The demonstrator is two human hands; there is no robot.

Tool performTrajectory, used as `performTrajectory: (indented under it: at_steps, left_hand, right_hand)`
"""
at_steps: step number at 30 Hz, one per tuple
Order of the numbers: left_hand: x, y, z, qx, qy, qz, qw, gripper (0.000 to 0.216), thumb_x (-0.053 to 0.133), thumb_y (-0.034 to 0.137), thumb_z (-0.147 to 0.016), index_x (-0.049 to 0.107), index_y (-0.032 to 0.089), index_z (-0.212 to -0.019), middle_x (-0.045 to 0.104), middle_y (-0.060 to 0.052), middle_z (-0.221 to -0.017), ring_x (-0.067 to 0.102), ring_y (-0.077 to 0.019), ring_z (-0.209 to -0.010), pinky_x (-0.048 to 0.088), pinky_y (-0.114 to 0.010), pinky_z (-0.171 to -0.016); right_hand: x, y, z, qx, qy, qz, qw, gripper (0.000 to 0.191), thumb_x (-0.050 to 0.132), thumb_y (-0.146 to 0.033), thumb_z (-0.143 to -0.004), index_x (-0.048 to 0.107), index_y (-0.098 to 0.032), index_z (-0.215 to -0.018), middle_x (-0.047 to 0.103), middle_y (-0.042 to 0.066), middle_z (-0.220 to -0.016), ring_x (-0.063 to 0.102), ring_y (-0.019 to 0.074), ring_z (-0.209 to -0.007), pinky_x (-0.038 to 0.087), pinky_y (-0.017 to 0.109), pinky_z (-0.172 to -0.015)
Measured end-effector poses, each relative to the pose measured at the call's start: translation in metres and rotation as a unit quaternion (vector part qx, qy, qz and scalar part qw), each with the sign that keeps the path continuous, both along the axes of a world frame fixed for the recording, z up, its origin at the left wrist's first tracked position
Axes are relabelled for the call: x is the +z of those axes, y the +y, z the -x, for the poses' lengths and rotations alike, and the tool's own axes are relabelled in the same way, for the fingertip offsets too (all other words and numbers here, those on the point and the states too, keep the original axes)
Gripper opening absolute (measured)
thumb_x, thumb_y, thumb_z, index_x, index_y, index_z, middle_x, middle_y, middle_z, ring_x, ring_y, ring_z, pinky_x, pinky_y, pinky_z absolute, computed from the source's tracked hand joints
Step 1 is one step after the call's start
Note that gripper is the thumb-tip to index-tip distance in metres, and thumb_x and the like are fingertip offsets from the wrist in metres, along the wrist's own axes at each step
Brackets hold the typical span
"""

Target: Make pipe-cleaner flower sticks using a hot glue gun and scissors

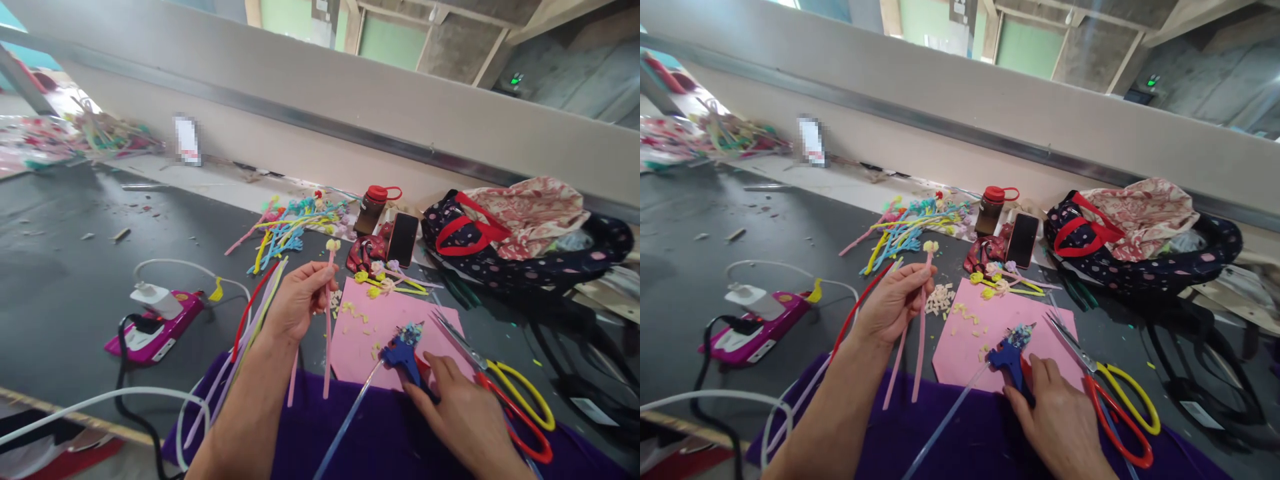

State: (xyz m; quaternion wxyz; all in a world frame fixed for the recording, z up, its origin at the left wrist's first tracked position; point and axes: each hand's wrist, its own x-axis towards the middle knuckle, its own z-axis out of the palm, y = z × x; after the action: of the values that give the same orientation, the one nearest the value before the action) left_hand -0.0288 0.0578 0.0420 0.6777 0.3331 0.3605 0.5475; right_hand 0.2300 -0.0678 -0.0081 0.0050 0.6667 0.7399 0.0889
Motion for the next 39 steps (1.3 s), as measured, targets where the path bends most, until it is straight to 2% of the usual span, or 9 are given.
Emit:
performTrajectory:
  at_steps: [4, 8, 15, 20, 23, 28, 34, 36, 39]
  left_hand:
    - [-0.001, -0.001, -0.006, -0.003, 0.000, 0.009, 1.000, 0.020, 0.068, 0.029, -0.070, 0.063, 0.014, -0.082, 0.058, 0.004, -0.055, 0.040, -0.0010, -0.032, 0.027, -0.012, -0.030]
    - [-0.004, -0.001, -0.012, -0.014, 0.006, 0.008, 1.000, 0.020, 0.069, 0.030, -0.069, 0.064, 0.014, -0.079, 0.058, 0.004, -0.055, 0.040, -0.0010, -0.034, 0.028, -0.012, -0.031]
    - [-0.007, -0.001, -0.019, -0.030, 0.013, 0.001, 0.999, 0.019, 0.068, 0.030, -0.070, 0.065, 0.014, -0.079, 0.058, 0.004, -0.055, 0.039, -0.0009, -0.035, 0.029, -0.012, -0.032]
    - [-0.006, -0.002, -0.021, -0.028, 0.017, 0.000, 0.999, 0.019, 0.069, 0.029, -0.069, 0.065, 0.013, -0.078, 0.057, 0.004, -0.055, 0.039, -0.0008, -0.034, 0.029, -0.012, -0.032]
    - [-0.006, -0.003, -0.022, -0.026, 0.021, 0.001, 0.999, 0.020, 0.069, 0.030, -0.069, 0.065, 0.013, -0.078, 0.058, 0.004, -0.055, 0.039, -0.0006, -0.034, 0.029, -0.013, -0.032]
    - [-0.005, -0.002, -0.019, -0.013, 0.016, 0.002, 1.000, 0.021, 0.070, 0.032, -0.067, 0.065, 0.014, -0.077, 0.058, 0.004, -0.054, 0.040, -0.0006, -0.035, 0.026, -0.012, -0.032]
    - [-0.005, 0.000, -0.008, 0.008, 0.000, 0.000, 1.000, 0.023, 0.070, 0.032, -0.067, 0.065, 0.014, -0.082, 0.059, 0.004, -0.056, 0.041, -0.0014, -0.035, 0.028, -0.013, -0.033]
    - [-0.005, 0.001, -0.003, 0.026, -0.002, -0.003, 1.000, 0.022, 0.069, 0.031, -0.068, 0.065, 0.014, -0.082, 0.058, 0.004, -0.055, 0.041, -0.0011, -0.035, 0.028, -0.012, -0.033]
    - [-0.005, 0.004, 0.002, 0.055, -0.001, 0.000, 0.999, 0.022, 0.069, 0.029, -0.068, 0.064, 0.014, -0.082, 0.057, 0.005, -0.053, 0.040, -0.0010, -0.034, 0.026, -0.012, -0.032]
  right_hand:
    - [0.017, 0.004, -0.007, 0.031, -0.004, -0.020, 0.999, 0.036, 0.044, -0.049, -0.086, 0.055, -0.019, -0.104, 0.066, 0.007, -0.087, 0.066, 0.0219, -0.067, 0.041, 0.029, -0.052]
    - [0.016, 0.010, -0.010, 0.010, 0.022, 0.012, 1.000, 0.029, 0.043, -0.045, -0.088, 0.059, -0.021, -0.093, 0.066, 0.003, -0.077, 0.065, 0.0199, -0.063, 0.039, 0.028, -0.051]
    - [0.010, 0.003, -0.012, -0.023, 0.087, 0.053, 0.994, 0.030, 0.040, -0.045, -0.089, 0.058, -0.021, -0.096, 0.066, 0.004, -0.086, 0.066, 0.0203, -0.072, 0.042, 0.030, -0.059]
    - [0.014, -0.002, -0.008, -0.041, 0.093, 0.080, 0.992, 0.041, 0.047, -0.057, -0.081, 0.057, -0.021, -0.100, 0.065, 0.004, -0.087, 0.065, 0.0239, -0.074, 0.042, 0.032, -0.059]
    - [0.011, 0.000, 0.001, -0.048, 0.091, 0.066, 0.992, 0.044, 0.051, -0.055, -0.078, 0.055, -0.019, -0.103, 0.063, 0.006, -0.088, 0.064, 0.0234, -0.070, 0.040, 0.030, -0.055]
    - [0.003, 0.003, 0.007, -0.053, 0.108, 0.052, 0.991, 0.027, 0.049, -0.045, -0.081, 0.055, -0.020, -0.083, 0.061, 0.003, -0.073, 0.062, 0.0200, -0.058, 0.036, 0.027, -0.049]
    - [-0.005, -0.009, 0.000, -0.040, 0.111, 0.029, 0.993, 0.026, 0.051, -0.046, -0.080, 0.054, -0.020, -0.086, 0.062, 0.002, -0.071, 0.061, 0.0192, -0.056, 0.039, 0.027, -0.050]
    - [-0.003, -0.012, -0.002, -0.026, 0.085, 0.044, 0.995, 0.029, 0.051, -0.049, -0.080, 0.055, -0.021, -0.085, 0.063, 0.003, -0.072, 0.062, 0.0203, -0.057, 0.039, 0.027, -0.049]
    - [0.010, -0.007, -0.005, -0.001, 0.052, 0.002, 0.999, 0.039, 0.050, -0.055, -0.080, 0.057, -0.020, -0.094, 0.064, 0.005, -0.079, 0.064, 0.0222, -0.063, 0.040, 0.029, -0.051]
